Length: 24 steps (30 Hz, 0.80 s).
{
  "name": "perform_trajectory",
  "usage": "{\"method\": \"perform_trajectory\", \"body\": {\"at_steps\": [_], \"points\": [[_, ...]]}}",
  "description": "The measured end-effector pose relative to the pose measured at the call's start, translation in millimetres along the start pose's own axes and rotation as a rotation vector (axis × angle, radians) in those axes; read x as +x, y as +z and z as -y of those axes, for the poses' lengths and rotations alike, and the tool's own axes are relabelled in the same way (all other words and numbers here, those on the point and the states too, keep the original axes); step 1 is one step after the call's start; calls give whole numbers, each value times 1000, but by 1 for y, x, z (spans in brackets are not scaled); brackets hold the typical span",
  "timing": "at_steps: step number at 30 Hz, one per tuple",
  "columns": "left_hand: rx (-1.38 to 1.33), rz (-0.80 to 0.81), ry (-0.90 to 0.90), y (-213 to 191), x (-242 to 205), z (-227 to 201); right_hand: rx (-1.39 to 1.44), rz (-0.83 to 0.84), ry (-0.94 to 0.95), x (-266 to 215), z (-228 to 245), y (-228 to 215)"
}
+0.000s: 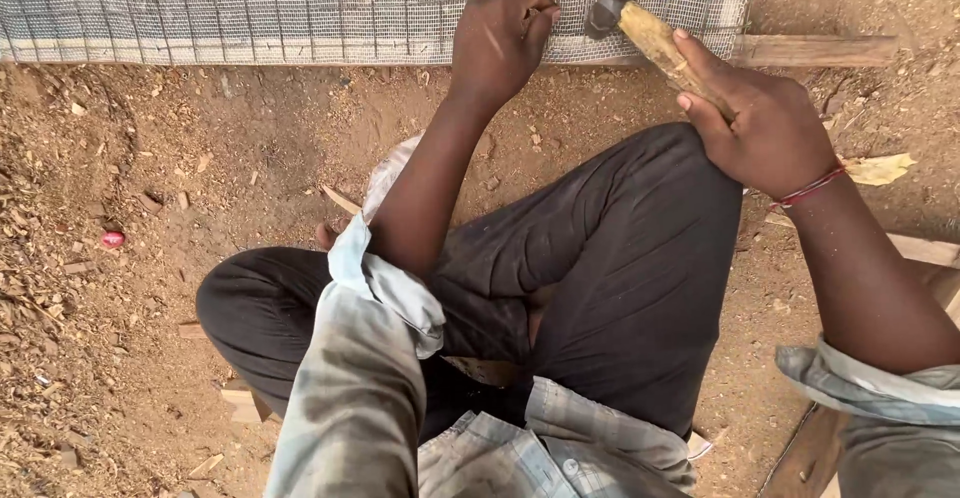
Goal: Making a wire mesh frame by hammering small nails to secure the mesh onto a wooden frame while sitting on the ground.
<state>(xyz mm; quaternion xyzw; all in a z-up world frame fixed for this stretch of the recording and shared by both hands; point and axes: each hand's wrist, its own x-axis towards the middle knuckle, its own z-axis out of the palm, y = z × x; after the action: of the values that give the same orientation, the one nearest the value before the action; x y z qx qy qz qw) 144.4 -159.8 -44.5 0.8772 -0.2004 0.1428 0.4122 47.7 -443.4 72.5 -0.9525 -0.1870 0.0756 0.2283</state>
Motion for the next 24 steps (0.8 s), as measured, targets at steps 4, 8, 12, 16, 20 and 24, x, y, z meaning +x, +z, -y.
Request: {"method": "perform_trajectory", "body": {"at_steps": [4,8,12,16,20,24], "points": [[-25,36,13,7,-4,1,2,-42,-24,-3,-2,6],[-102,72,9,16,-11,12,-33,-46,0,-6,-4,8],[-159,56,13,6,-10,8,-36,-72,-20,-7,-4,9],[-208,-82,72,-12,-11,4,-51,-55,8,-6,-1,8],[-92,80,-70,-26,-16,1,-49,-68,-5,-7,-3,10],[-138,61,-48,-28,-22,0,-37,-80,-20,-7,-3,11]]}}
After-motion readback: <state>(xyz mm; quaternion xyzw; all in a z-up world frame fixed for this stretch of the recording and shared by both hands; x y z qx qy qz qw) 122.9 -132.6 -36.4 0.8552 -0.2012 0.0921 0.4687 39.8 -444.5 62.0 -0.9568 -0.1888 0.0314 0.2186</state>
